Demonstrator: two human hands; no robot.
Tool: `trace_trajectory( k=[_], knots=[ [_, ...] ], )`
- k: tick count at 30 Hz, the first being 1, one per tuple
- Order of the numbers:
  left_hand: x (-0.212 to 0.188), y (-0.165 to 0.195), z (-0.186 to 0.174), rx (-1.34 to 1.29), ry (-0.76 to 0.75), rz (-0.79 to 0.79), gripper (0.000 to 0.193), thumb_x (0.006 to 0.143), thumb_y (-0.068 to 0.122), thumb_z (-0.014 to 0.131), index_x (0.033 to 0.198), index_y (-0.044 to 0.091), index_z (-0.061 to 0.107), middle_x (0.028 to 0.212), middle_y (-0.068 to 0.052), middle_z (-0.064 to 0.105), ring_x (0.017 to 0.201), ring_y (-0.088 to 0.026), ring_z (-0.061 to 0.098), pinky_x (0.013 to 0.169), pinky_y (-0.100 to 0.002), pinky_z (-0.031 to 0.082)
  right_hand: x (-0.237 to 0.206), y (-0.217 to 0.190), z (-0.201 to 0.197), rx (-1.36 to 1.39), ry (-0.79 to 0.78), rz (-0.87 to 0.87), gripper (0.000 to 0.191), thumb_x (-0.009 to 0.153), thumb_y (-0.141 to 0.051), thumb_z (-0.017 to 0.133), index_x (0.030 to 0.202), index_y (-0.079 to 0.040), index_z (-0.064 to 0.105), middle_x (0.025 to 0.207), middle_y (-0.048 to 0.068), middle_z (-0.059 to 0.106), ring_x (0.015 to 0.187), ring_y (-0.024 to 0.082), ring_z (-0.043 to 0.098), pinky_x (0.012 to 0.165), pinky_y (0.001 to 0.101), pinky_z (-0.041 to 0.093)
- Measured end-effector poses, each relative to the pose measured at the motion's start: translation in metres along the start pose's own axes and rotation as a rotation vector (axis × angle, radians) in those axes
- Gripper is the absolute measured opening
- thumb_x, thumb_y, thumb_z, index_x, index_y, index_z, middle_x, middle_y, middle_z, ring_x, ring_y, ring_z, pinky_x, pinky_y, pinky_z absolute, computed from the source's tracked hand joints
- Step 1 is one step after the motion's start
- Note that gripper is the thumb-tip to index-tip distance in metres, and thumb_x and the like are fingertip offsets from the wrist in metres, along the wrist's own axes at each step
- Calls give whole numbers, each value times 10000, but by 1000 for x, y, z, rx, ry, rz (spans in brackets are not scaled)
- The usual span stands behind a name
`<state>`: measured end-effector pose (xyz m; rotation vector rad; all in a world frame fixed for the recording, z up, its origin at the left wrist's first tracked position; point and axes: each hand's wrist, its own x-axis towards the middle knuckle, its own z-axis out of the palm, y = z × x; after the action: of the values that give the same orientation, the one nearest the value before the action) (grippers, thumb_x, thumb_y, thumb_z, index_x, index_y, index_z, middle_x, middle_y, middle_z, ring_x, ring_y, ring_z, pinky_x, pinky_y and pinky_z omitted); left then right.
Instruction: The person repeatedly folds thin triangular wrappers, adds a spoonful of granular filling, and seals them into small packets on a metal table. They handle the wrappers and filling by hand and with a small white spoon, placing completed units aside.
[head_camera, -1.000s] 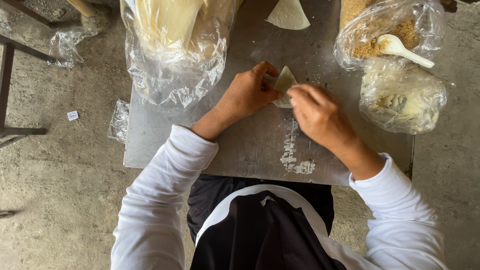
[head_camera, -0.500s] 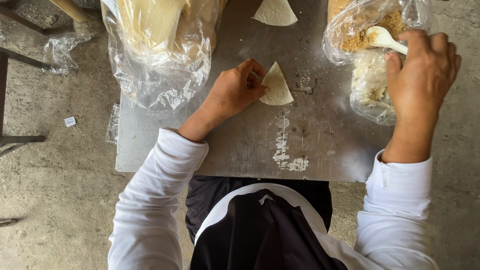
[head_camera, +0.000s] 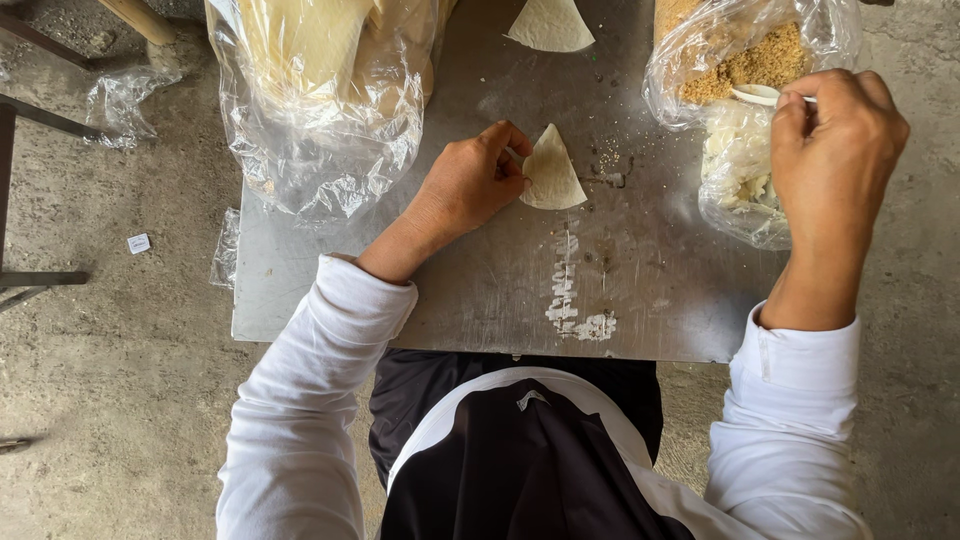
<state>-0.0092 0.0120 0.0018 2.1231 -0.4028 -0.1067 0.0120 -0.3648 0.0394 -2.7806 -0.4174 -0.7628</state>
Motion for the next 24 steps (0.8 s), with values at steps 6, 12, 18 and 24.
trace_trajectory(
  k=[6,12,18,24],
  knots=[
    [-1,-1,0,2,0,23,284,821,45,748,1084,36,642,842,-70,757,777,-184,768,706,-326,607,5,-2,20,-51,79,-96,108,946,114,714,998,23,736,944,135,720,881,200,704,781,317,586],
    [-1,1,-1,5,-11,23,282,819,59,760,1075,36,644,837,-68,753,770,-183,763,698,-317,608,2,0,32,-12,107,-81,111,992,131,702,1017,28,734,962,131,726,906,206,705,780,329,587],
    [-1,1,-2,-11,-25,-10,290,819,55,758,1086,36,644,807,-68,742,739,-189,748,674,-337,584,-13,-6,21,40,176,-105,153,989,151,657,1074,43,725,1020,136,720,928,201,709,770,301,587],
    [-1,0,0,-17,-13,-13,285,818,70,770,1071,40,643,793,-61,741,732,-185,744,665,-339,577,-28,-32,-10,67,254,-88,153,1014,129,694,1123,33,743,1009,138,750,929,234,710,732,339,553]
  ],
)
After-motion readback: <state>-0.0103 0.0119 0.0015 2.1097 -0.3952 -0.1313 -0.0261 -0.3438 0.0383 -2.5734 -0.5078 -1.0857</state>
